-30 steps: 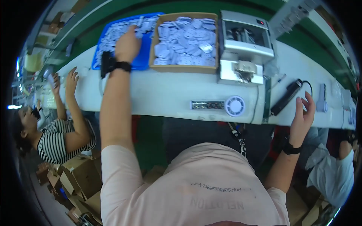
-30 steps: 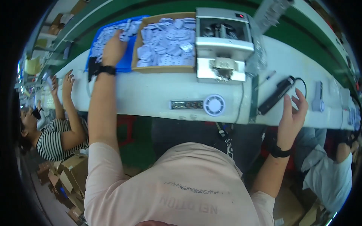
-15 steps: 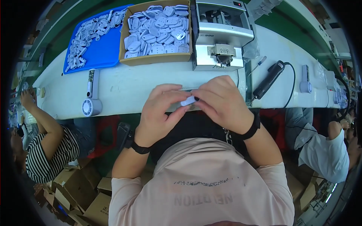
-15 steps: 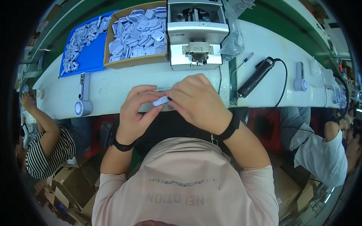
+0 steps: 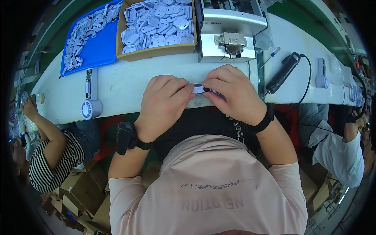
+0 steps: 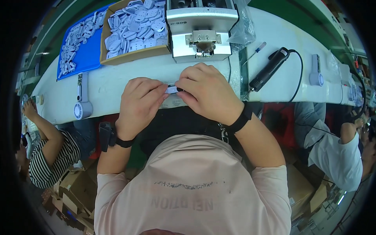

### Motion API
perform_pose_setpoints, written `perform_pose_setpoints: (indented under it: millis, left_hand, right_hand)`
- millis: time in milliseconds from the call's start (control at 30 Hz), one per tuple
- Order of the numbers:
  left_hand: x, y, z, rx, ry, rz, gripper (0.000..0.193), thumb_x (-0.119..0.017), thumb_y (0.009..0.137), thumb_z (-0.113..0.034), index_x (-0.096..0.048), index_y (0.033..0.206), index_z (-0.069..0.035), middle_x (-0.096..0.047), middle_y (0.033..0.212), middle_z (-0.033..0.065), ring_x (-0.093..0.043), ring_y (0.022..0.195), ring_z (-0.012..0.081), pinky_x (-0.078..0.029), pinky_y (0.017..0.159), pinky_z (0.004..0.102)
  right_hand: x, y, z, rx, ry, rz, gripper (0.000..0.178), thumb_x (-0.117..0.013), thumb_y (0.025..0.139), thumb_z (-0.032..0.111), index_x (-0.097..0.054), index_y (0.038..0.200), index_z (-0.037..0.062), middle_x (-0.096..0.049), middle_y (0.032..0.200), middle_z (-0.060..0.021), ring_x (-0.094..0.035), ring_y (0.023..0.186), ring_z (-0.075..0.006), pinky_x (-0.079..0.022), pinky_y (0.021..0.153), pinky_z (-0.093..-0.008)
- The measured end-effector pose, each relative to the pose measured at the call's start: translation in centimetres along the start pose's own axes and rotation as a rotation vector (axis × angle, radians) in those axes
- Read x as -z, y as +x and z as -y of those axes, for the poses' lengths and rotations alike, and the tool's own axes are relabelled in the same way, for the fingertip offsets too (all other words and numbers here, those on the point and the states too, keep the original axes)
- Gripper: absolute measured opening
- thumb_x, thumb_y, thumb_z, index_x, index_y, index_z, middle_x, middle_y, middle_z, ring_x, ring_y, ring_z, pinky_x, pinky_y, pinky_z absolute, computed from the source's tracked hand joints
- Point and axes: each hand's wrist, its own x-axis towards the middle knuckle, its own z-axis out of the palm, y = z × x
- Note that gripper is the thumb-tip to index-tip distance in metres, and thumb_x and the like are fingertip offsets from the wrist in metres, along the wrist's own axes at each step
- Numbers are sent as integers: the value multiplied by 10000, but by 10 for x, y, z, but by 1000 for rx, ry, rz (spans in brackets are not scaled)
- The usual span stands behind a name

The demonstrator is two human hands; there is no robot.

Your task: Assemble small electronic components using an electric screwdriver.

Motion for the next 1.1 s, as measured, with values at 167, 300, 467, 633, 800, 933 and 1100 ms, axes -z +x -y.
perform_pose_setpoints:
  millis: [167, 300, 467, 633, 800, 933, 1100]
  left_hand:
    - [-3, 1, 4, -13, -25, 17, 217, -822, 810, -119, -735, 1006, -81, -708, 1049, 25, -679, 960, 240, -525, 818, 391]
    - [-8, -2, 7, -23, -27, -14, 204, -819, 809, -113, -731, 991, -83, -712, 1039, 24, -691, 917, 230, -542, 762, 383]
    - [-13, -4, 8, 15, -102, -30, 193, -819, 811, -112, -724, 978, -89, -719, 1039, 29, -704, 896, 233, -563, 726, 374]
    - [13, 10, -1, -7, 24, 203, 140, -765, 869, -136, -677, 964, -83, -677, 934, 44, -702, 879, 244, -573, 727, 376]
    - [38, 55, -3, -219, 349, 570, 108, -687, 914, -167, -632, 949, -81, -635, 851, 55, -688, 859, 246, -570, 734, 376]
    - [37, 59, 6, -236, 277, 730, 100, -667, 925, -169, -635, 961, -82, -663, 880, 66, -685, 865, 250, -569, 745, 379]
    - [29, 57, 14, -202, 192, 757, 90, -654, 950, -155, -632, 982, -74, -663, 880, 80, -685, 865, 265, -570, 742, 394]
  right_hand:
    - [-1, 0, 0, 26, -6, 1, 265, -835, 802, 81, -750, 1051, 46, -703, 1047, -92, -672, 1020, -313, -543, 888, -420]
    - [0, 1, 2, 51, -22, -13, 253, -833, 801, 86, -747, 1035, 38, -702, 1040, -93, -678, 1006, -310, -551, 877, -416]
    - [3, 3, 2, 66, -125, 51, 264, -831, 811, 99, -728, 1045, 31, -686, 1054, -92, -672, 1015, -302, -557, 876, -409]
    - [1, 2, 1, 60, -117, 59, 293, -829, 822, 114, -706, 1075, 32, -662, 1072, -91, -658, 1017, -302, -550, 887, -396]
    - [-5, -3, -3, 60, -101, -6, 301, -820, 830, 124, -684, 1083, 36, -644, 1075, -87, -640, 1013, -299, -538, 888, -397]
    - [-6, -4, -6, 92, -131, 45, 284, -805, 836, 120, -670, 1071, 35, -629, 1063, -84, -628, 1010, -295, -536, 880, -404]
    - [-4, -3, -11, 129, -109, 33, 239, -787, 842, 117, -663, 1030, 35, -619, 1041, -82, -622, 1002, -291, -535, 873, -408]
